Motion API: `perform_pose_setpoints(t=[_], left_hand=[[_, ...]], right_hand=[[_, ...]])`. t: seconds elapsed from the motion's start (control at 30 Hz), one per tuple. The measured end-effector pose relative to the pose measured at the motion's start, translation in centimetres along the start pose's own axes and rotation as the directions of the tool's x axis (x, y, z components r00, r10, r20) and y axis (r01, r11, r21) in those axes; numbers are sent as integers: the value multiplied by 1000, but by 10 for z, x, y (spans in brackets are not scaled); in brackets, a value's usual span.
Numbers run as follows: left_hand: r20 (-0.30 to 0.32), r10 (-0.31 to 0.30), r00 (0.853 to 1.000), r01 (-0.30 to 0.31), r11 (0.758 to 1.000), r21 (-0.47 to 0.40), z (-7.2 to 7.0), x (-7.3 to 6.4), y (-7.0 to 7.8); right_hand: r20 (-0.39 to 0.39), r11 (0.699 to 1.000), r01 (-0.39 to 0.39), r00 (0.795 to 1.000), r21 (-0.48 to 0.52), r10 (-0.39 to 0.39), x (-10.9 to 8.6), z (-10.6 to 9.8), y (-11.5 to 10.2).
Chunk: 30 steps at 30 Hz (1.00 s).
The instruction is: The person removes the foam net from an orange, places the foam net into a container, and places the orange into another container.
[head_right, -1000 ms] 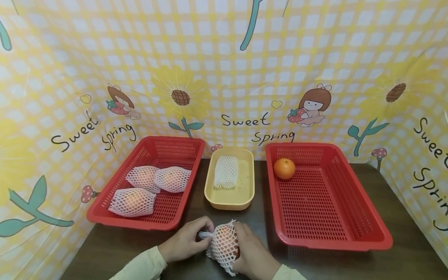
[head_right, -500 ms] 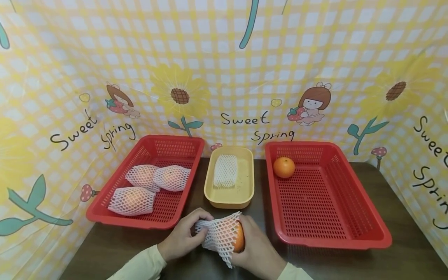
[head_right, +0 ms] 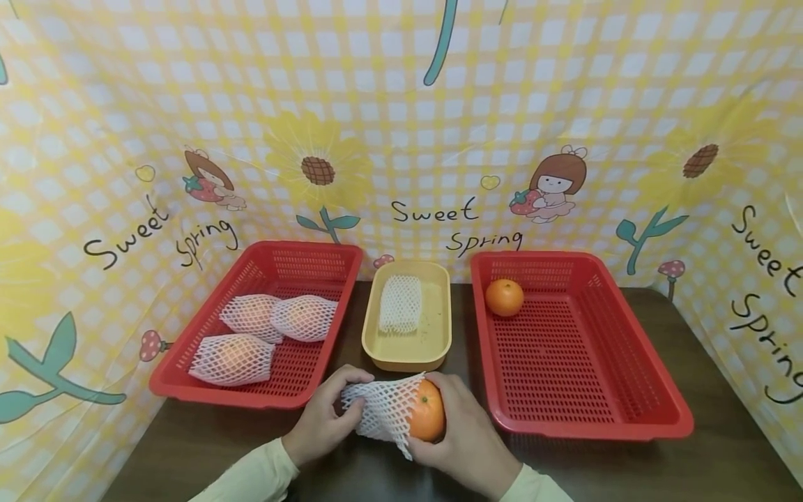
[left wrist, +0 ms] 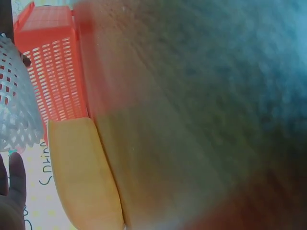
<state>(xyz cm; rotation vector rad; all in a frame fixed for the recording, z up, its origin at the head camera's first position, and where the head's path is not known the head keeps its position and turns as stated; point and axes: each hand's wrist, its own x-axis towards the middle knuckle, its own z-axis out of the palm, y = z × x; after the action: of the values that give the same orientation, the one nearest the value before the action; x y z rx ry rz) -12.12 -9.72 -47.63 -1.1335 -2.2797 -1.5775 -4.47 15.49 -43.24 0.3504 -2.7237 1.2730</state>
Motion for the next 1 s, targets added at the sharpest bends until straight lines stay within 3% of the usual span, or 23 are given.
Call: perform_pose_setpoints(t=[0.4, 0.7, 1.0], left_hand=[[-14, -102, 995, 102, 995, -13, -2, 1, 3], [-21, -105, 994, 105, 994, -16, -1, -4, 1], [26, -138, 990, 138, 990, -13, 0, -3, 3]], right_hand=[[-41, 1000, 21, 999, -10, -21, 4, -20, -7], [-92, 997, 34, 995, -76, -41, 9, -46, -9], [-134, 989, 20, 990, -144, -39, 16, -79, -11]])
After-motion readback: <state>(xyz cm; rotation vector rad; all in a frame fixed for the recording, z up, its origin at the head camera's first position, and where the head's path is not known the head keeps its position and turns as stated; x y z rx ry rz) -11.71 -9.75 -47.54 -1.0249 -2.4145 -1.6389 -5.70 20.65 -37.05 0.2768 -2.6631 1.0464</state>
